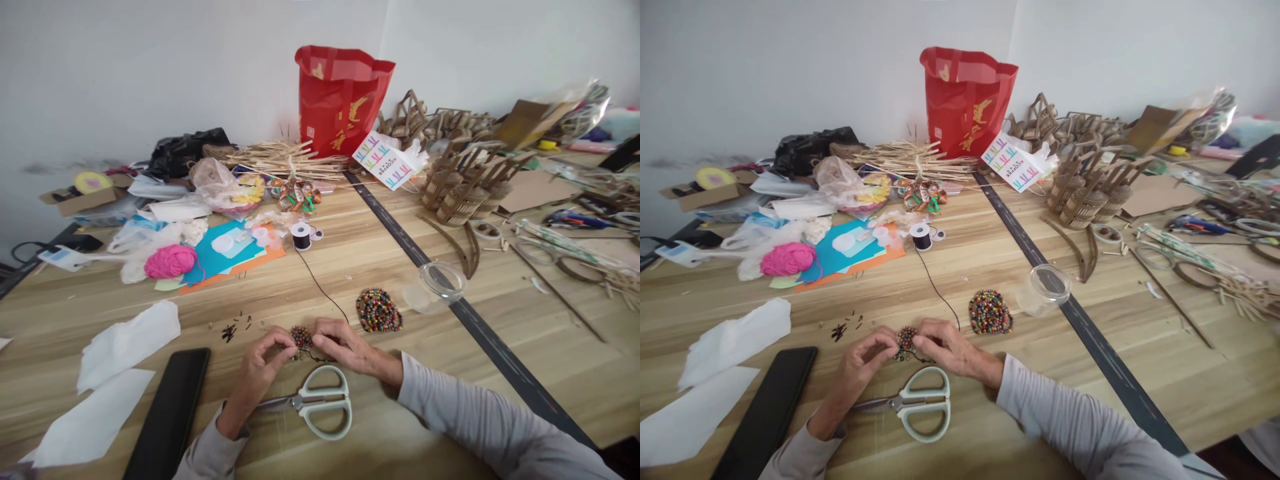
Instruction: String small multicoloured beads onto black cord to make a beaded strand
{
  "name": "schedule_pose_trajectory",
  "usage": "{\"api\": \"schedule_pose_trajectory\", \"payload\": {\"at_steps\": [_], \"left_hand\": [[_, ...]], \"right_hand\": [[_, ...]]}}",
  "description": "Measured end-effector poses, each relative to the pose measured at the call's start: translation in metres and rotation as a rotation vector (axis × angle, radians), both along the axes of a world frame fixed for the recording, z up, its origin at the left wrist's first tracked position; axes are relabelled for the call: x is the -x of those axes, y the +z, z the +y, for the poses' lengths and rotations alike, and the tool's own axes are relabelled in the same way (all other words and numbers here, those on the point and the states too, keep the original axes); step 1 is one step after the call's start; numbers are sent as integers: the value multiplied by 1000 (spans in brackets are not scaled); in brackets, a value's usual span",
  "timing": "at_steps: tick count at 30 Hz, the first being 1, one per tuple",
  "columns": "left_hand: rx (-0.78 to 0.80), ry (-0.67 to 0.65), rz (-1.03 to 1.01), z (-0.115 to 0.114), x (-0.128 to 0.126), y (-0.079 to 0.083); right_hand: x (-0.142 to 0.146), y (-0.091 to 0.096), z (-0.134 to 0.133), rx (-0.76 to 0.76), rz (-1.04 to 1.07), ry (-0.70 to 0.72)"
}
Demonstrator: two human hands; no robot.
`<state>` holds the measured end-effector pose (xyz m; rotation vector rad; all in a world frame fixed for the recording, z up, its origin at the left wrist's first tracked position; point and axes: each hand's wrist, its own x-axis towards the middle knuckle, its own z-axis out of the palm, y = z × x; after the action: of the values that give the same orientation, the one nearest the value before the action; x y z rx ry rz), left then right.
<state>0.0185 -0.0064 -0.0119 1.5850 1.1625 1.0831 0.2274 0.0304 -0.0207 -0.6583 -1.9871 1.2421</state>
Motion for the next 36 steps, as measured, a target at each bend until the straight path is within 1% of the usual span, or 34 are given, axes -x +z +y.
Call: {"api": "schedule_pose_trajectory", "payload": {"at_steps": [4, 8, 11, 16, 20, 24, 27, 33, 36], "left_hand": [[0, -6, -8, -1, -1, 0], [-5, -13, -8, -1, 0, -1], [-6, -4, 0, -1, -1, 1], [-20, 8, -2, 0, -2, 3], [-46, 2, -15, 0, -3, 2], [-51, 15, -20, 0, -4, 2], [-41, 31, -22, 0, -4, 1], [-51, 31, -9, 0, -4, 0], [-82, 28, -3, -1, -7, -2]], "right_hand": [[-1, -2, -1, 19, 4, -21], [-1, -3, -3, 85, 9, -36], [-1, -1, -4, 124, 13, -7], [0, 6, -6, 146, 0, 28], [2, 3, -7, 187, 26, 28], [3, -2, -7, 169, -39, 0], [2, -1, -7, 163, -81, -21], [2, 4, -6, 209, -26, -54], [2, 4, -7, 119, -17, -86]]}}
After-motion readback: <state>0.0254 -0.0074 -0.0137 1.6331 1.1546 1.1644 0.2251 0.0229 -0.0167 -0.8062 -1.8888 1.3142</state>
